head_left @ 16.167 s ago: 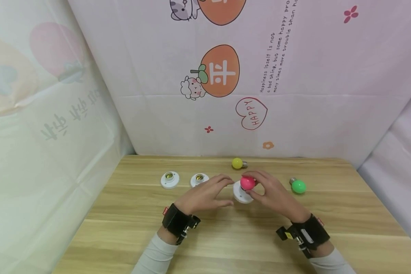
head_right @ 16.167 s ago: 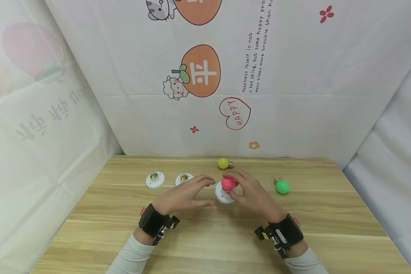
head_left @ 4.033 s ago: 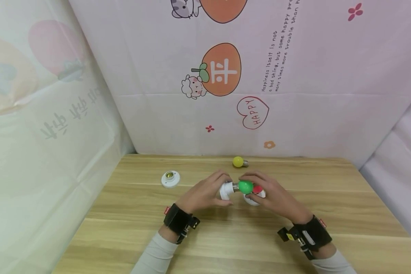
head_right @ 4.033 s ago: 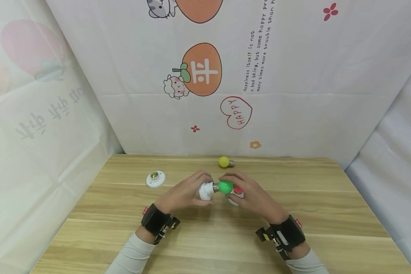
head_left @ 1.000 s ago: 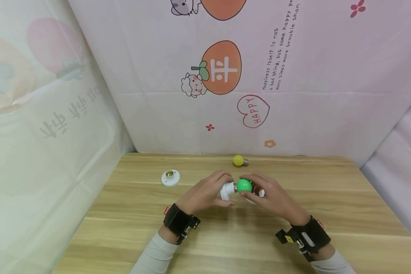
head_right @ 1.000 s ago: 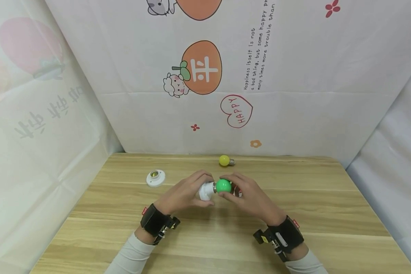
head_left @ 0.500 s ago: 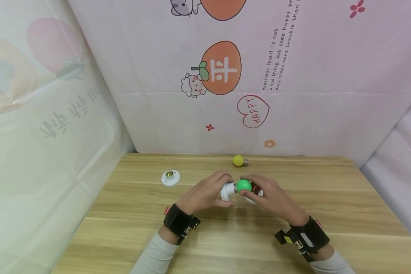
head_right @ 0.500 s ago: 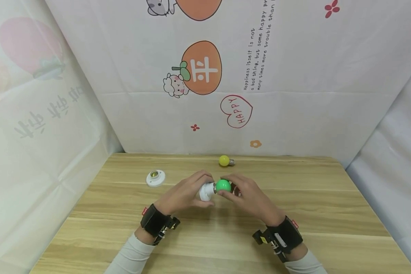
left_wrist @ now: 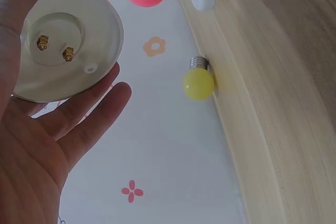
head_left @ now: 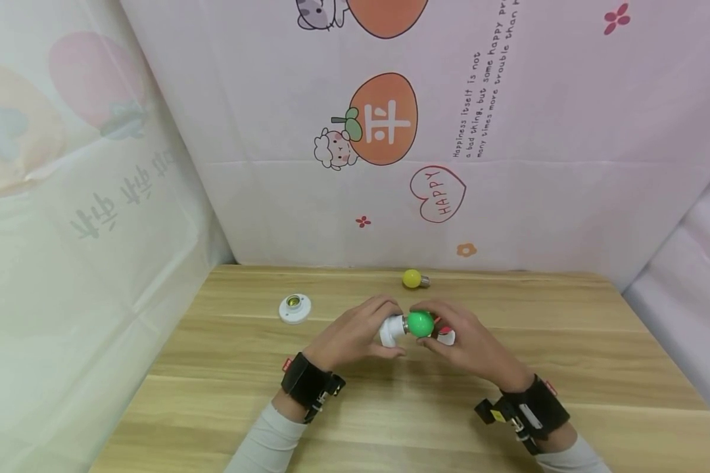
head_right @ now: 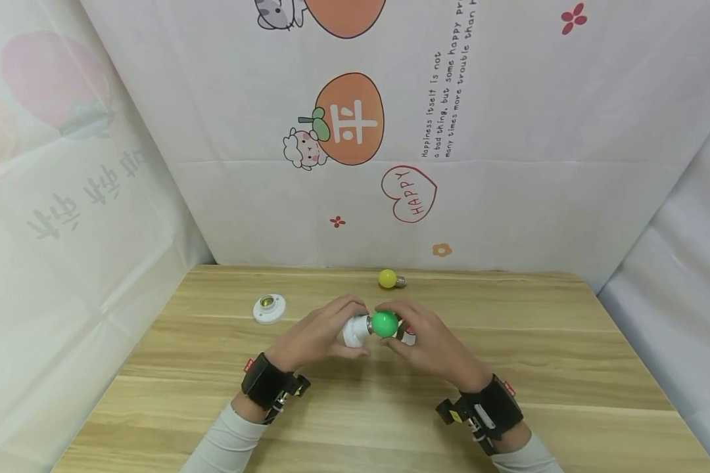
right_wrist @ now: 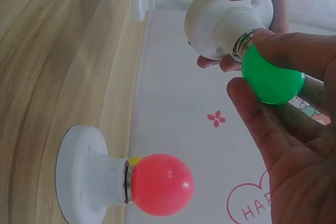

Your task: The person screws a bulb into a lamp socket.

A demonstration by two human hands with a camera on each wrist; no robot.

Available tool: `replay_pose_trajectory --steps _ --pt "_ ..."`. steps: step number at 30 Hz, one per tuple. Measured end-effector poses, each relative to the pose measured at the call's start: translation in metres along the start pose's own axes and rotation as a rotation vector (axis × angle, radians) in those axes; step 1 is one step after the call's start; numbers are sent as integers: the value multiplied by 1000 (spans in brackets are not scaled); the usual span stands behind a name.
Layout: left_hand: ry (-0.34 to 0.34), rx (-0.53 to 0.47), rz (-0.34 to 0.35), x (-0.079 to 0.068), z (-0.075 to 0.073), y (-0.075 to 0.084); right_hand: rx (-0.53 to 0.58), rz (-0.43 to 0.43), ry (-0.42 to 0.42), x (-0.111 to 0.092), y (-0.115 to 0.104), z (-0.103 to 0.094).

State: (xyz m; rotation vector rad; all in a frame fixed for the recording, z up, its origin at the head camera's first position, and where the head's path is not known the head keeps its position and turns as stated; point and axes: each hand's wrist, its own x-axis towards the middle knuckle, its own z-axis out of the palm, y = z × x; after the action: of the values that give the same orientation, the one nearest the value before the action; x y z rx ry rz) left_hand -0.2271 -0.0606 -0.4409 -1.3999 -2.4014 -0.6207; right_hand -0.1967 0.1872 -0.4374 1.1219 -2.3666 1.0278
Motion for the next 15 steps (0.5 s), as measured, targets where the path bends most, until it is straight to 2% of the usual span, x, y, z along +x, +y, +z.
replay_pose_trajectory --steps 15 --pt "16 10 42 1 -2 2 -28 79 0 -1 -4 -2"
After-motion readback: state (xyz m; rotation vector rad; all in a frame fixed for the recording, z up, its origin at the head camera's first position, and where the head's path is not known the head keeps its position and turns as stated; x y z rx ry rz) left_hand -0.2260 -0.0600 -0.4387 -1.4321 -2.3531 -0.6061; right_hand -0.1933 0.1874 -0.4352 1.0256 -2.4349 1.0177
